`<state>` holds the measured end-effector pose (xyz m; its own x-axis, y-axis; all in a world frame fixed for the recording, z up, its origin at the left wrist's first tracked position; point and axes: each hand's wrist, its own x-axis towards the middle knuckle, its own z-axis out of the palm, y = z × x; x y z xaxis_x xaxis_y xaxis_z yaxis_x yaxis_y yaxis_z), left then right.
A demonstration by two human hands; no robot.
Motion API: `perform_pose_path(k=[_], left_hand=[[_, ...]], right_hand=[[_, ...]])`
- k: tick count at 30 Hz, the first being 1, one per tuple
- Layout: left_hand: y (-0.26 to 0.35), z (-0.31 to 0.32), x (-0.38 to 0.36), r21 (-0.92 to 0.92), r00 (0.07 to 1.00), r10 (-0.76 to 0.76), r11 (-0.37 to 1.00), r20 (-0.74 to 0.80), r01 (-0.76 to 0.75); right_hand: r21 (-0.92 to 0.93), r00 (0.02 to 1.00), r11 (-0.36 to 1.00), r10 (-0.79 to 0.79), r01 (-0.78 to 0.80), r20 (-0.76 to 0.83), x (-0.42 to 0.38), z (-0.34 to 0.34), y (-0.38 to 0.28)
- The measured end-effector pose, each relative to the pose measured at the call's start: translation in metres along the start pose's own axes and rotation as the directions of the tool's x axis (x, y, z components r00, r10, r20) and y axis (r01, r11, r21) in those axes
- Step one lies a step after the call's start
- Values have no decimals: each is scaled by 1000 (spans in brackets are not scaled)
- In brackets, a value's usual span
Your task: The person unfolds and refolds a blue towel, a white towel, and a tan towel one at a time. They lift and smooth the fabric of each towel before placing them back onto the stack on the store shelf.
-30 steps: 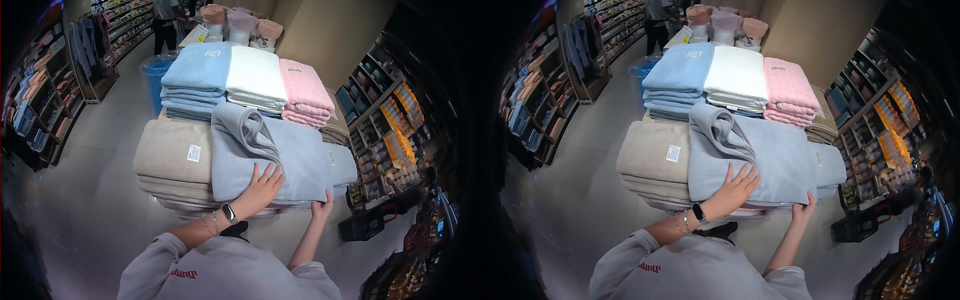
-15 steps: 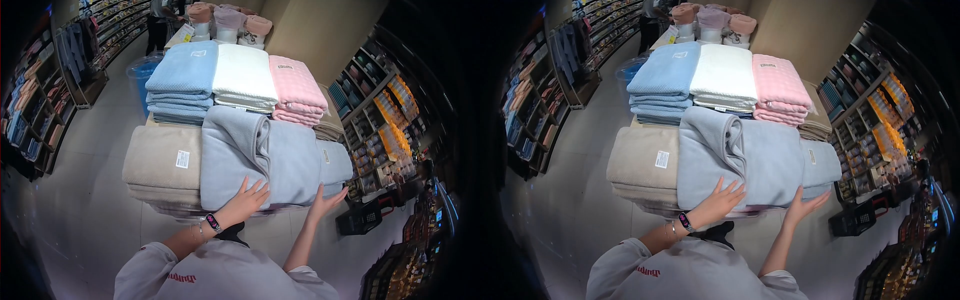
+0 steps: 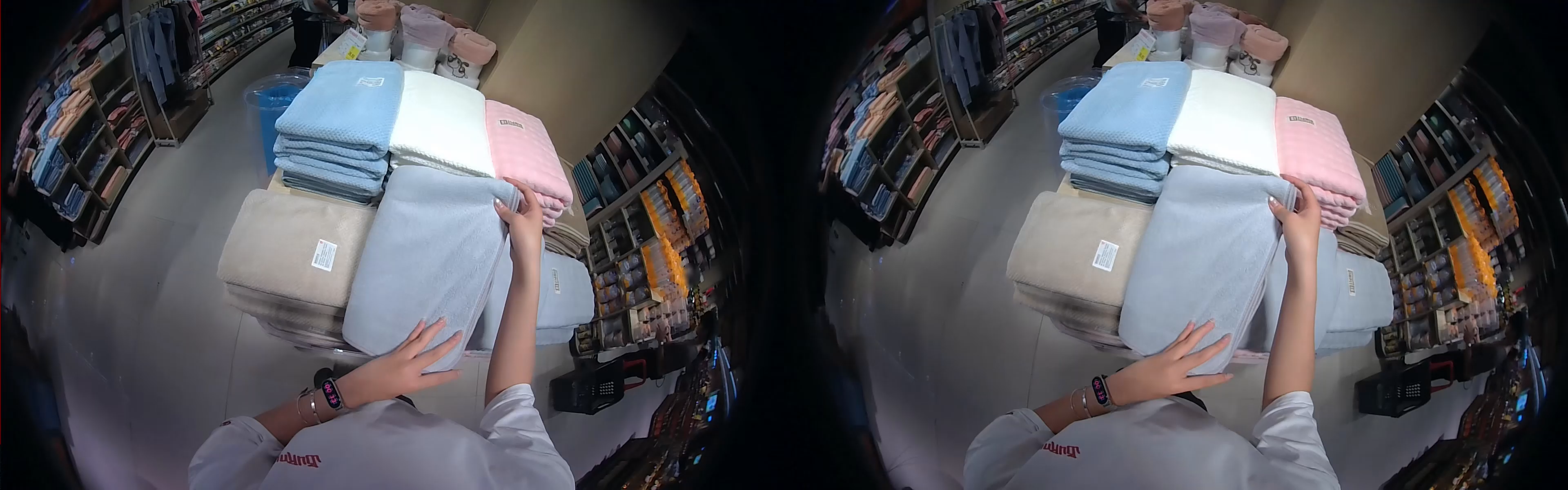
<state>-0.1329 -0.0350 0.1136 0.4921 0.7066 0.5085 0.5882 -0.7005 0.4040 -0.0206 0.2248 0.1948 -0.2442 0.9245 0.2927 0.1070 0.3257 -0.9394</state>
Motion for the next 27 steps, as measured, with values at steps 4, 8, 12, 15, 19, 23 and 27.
perform_pose_path(k=[4, 8, 12, 15, 19, 23, 27], left_hand=[[-8, 24, 2, 95, 998, -48, 994, 39, 44], [-24, 67, 9, 129, 995, 0, 992, 97, -13], [-19, 72, 28, 107, 999, 12, 994, 50, -17], [-23, 64, 37, -65, 994, 31, 998, 102, -24], [-61, 1, 61, -174, 993, -89, 982, -76, 74], [-139, -21, 93, 222, 922, -257, 919, -290, 326], [-205, 37, 77, 367, 868, -405, 790, -288, 491]], right_hand=[[-299, 999, 954, 30, -17, 38, 8, -17, 101], [-245, 989, 960, -118, 135, 84, 10, -6, 106], [-207, 969, 947, -234, 245, 76, 19, 2, 80], [-544, 940, 777, -332, 318, 76, 15, 2, 84], [-792, 860, 450, -478, 413, 177, -31, 9, 48], [-813, 915, 429, -271, 393, 299, -59, 27, 86], [-796, 917, 456, -164, 397, 363, -44, 27, 121]])
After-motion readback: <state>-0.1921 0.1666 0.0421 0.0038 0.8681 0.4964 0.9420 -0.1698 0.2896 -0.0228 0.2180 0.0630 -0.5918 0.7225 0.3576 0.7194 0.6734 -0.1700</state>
